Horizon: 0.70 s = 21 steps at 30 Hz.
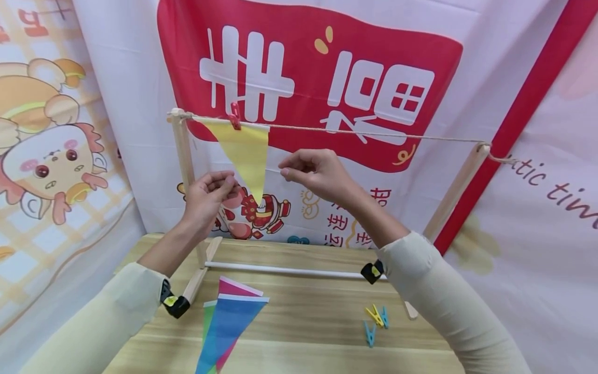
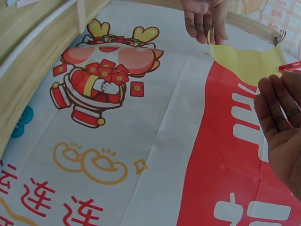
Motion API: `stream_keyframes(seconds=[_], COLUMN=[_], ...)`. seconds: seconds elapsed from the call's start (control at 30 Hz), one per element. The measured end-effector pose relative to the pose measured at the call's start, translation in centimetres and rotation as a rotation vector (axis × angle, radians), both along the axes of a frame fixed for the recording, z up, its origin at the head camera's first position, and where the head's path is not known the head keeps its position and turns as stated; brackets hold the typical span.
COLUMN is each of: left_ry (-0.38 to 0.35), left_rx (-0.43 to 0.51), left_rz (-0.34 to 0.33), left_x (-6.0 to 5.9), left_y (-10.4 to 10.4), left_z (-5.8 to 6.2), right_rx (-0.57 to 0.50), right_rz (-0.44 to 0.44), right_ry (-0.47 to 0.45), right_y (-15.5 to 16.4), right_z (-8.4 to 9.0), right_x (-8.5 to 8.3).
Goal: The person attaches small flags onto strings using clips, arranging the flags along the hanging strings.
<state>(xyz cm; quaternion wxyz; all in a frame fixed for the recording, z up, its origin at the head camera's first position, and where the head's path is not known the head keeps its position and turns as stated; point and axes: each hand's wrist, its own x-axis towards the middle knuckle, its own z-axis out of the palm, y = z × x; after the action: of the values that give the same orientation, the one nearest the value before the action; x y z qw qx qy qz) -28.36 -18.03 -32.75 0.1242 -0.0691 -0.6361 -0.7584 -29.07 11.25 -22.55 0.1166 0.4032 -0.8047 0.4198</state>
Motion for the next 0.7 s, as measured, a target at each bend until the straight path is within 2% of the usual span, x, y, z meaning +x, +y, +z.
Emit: stream_keyframes(seconds=[0.7], left_ry=[-0.074], left_rx=[-0.171], left_rz=[0.003], left_x=[0.4], left_y=[0.6], left_z=[-2.5], right_rx=[-0.018], right_rz=[-0.045], right_ry=[-0.068], right_y=[3.7], right_z=[-4.9], right_x=[0.2])
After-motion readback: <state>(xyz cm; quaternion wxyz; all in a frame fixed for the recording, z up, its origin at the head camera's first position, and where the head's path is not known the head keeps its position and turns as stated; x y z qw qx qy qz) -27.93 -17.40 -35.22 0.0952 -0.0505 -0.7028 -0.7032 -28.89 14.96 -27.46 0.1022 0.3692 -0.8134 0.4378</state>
